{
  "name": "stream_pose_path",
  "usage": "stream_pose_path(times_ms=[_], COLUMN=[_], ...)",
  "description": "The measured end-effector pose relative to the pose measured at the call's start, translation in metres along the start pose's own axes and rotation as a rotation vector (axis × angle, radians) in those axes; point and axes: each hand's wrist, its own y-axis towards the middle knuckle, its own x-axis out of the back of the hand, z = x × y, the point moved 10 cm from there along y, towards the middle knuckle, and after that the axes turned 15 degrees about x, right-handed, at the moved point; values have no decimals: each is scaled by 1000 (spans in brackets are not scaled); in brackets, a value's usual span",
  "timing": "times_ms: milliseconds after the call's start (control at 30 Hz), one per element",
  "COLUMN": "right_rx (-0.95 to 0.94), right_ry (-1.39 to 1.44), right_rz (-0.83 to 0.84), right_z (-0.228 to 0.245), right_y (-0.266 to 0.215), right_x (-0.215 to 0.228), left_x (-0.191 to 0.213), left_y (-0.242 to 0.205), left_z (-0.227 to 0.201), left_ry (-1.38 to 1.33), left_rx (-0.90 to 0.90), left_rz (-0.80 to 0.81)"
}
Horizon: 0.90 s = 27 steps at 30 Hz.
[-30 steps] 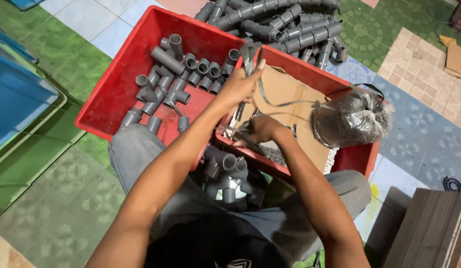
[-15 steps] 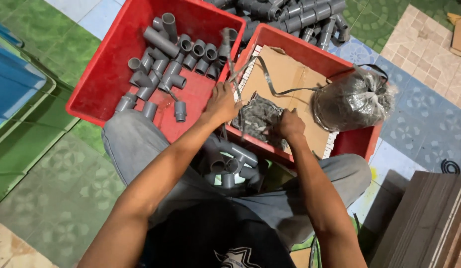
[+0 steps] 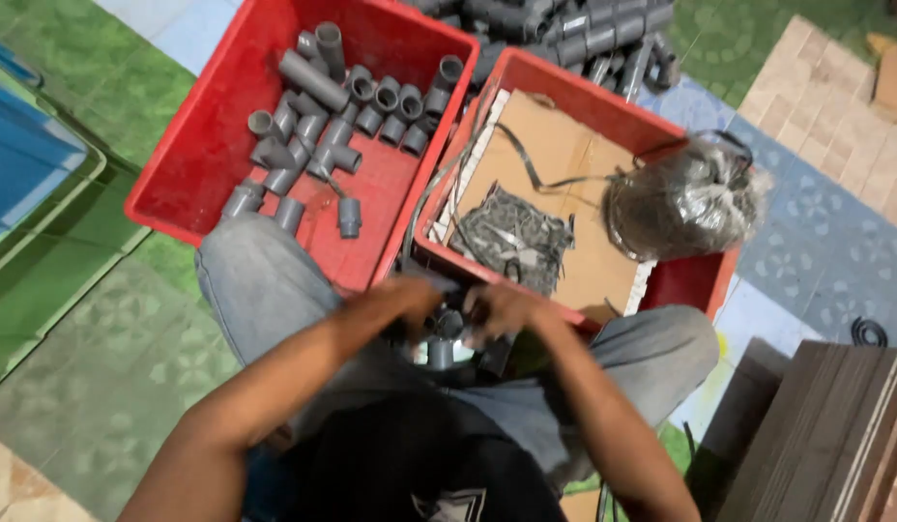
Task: Assembling various PVC pipe fittings like T-joints and elbows into a larger structure while sitting on the floor.
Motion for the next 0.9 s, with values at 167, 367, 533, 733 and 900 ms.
stream_pose_path(times_ms=[167,367,533,733,900], right_rx=[-14,185,353,472,576], right_ry=[-359,-199,87,214,62], right_rz=[-94,-396,-635,-886,-946], right_z=[-18,-29,26,93,143], right_y=[47,50,-15,-81,-126], right_x=[-51,-15,47,107,133], left_x=[-56,-2,79,150,191], left_y=[74,41,-42,-96,-152], left_z=[8,47,48,53,43], left_ry=[107,-483,-917,-1207,-1274], left_rx=[18,-244,-345,-487,-626], left_rz=[-629,-474,-359,-494,-708])
